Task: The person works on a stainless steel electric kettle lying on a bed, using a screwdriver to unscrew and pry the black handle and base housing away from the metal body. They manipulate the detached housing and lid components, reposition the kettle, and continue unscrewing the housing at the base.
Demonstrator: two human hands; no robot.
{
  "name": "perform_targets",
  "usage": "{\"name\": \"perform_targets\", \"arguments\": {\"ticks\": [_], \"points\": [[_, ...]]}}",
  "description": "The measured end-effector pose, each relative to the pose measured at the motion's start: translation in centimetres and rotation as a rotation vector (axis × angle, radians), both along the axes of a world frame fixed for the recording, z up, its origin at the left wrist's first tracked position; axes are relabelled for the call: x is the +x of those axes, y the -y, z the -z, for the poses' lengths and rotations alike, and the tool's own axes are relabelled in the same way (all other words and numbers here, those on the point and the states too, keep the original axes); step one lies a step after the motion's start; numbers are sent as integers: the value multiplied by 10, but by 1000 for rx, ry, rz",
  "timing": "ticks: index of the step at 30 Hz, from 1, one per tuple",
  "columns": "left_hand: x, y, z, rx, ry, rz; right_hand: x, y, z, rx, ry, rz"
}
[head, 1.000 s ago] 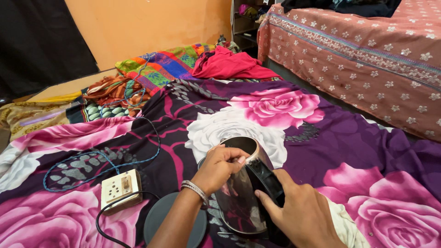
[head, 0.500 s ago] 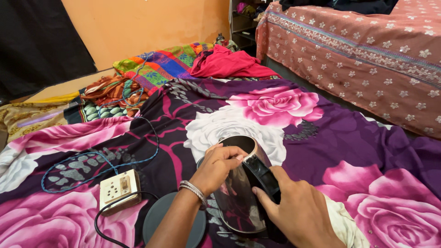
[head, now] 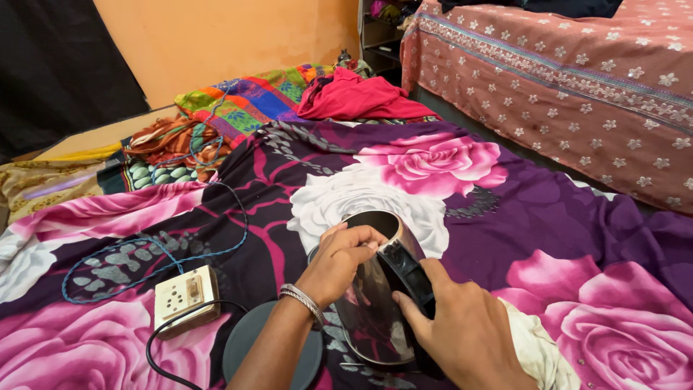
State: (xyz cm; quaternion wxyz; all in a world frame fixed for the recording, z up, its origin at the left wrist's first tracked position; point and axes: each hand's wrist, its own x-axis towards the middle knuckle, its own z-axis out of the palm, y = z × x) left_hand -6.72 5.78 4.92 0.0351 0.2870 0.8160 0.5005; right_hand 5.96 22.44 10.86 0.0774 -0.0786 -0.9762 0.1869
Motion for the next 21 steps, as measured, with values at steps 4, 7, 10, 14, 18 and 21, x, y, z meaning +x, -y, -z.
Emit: {"name": "perform_targets", "arguments": {"ticks": [4,7,10,14,18,21], "points": [[0,1,0,4,1,-1,1,2,-3,2,22,5],[0,1,-1,5,-14,-6,1,4,-5,-1,40,8],[1,2,0,0,-20,-24,0,5,-5,1,57,14],[3,5,2,77,242,-33,-1,5,-5,5,52,1],[0,3,-1,-21,-12,-16,-1,6,-2,27,35,-1],[3,2,-5,3,-31,-23,-2,7,-1,47,41,16]]}}
